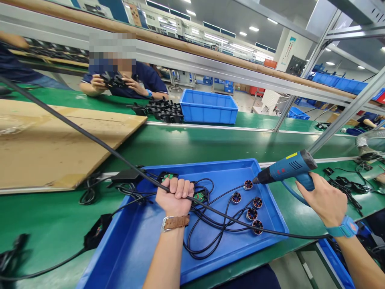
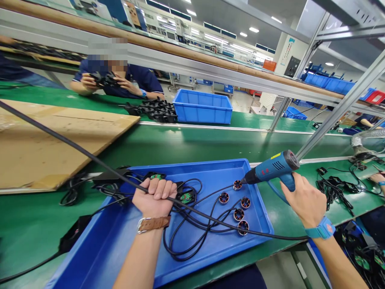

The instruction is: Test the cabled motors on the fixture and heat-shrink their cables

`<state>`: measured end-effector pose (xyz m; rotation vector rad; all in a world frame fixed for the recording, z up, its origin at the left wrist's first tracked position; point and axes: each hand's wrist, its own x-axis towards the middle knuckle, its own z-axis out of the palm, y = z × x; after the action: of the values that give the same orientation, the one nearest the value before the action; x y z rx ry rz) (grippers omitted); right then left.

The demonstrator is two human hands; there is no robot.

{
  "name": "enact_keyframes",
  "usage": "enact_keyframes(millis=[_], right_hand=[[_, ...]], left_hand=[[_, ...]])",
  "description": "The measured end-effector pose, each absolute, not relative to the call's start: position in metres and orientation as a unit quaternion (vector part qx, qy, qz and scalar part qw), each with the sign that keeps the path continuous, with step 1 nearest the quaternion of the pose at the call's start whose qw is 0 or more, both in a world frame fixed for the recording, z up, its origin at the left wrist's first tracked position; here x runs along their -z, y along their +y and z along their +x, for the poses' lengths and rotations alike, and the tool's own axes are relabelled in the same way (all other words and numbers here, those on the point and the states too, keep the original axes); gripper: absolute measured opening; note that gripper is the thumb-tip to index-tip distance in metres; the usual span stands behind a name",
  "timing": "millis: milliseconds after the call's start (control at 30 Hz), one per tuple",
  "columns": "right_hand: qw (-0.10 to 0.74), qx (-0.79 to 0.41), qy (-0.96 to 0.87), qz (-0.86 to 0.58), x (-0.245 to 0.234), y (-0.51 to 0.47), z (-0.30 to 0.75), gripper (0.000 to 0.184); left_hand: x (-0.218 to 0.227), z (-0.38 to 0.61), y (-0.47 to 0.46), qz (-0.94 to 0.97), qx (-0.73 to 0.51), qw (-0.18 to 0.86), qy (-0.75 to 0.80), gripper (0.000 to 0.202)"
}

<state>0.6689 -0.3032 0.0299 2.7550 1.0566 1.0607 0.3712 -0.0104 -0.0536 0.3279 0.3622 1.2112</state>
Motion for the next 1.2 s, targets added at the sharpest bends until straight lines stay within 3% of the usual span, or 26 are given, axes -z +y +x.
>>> enact_keyframes(millis=[400,1200], right_hand=[[-0.030,-0.359,0.432,0.827,-0.026,-0.302,0.644,0.054],[-0.035,-0.361,0.446,0.818,-0.027,-0.288,0.637,0.055]], left_hand=[[0.053,0.362,-0.007,0.102,-0.491,0.859,0.107,0.050],[0.052,0.362,-0.007,0.092,-0.511,0.846,0.120,0.049]])
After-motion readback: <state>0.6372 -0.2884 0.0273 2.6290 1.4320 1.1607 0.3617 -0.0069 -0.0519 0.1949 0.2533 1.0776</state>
